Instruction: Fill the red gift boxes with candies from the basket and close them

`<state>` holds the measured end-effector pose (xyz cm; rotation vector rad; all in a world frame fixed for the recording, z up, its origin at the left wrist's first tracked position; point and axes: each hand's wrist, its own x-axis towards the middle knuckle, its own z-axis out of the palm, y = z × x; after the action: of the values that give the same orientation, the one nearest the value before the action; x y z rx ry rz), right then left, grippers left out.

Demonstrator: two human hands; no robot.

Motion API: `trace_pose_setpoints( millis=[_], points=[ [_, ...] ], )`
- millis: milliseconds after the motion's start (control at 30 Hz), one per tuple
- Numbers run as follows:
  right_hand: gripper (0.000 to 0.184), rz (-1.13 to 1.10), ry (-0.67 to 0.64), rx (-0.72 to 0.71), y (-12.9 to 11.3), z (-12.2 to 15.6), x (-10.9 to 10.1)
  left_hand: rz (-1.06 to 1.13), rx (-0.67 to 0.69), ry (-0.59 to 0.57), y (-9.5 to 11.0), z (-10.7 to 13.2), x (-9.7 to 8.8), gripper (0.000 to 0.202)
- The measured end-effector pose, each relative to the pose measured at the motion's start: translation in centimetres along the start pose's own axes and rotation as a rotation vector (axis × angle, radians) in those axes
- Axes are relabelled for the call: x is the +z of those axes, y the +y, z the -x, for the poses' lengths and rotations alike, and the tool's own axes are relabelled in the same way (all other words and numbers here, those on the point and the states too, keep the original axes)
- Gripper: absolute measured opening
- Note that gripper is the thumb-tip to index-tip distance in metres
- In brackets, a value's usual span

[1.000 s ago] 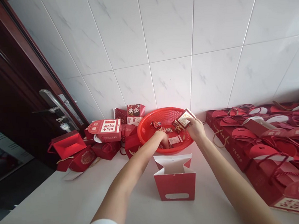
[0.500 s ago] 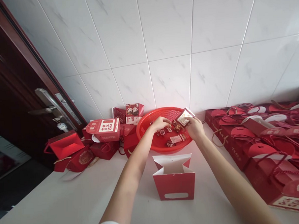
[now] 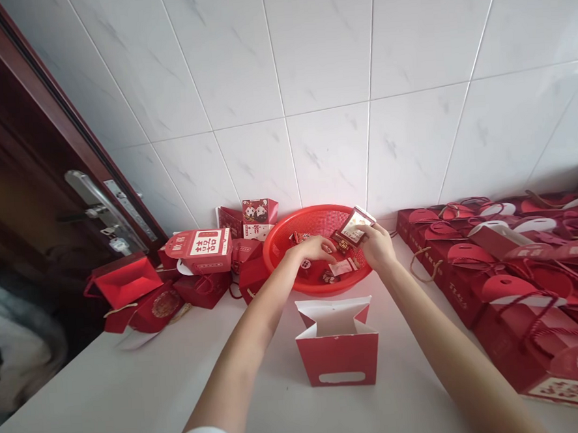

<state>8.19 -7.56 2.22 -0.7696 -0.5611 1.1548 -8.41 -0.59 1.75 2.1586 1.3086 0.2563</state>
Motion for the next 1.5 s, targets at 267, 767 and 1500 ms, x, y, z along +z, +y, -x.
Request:
trace_pose_setpoints(
  millis=[267, 767, 1500],
  points=[
    [0.02, -0.023, 0.029, -0.032, 0.4, 0.0, -0.1, -0.156, 0.008, -0.125, 1.4, -0.4, 2.3, 0.037],
    [0.028, -0.006, -0.07, -0.063, 0.6, -0.2, -0.1, 0.122, 0.095, 0.223, -0.3, -1.4, 0.4, 0.015],
    [0.013, -0.016, 0.052, 0.063, 0.1, 0.3, 0.7, 0.672, 0.578, 0.481, 1.3, -0.4, -0.4, 0.018]
  ],
)
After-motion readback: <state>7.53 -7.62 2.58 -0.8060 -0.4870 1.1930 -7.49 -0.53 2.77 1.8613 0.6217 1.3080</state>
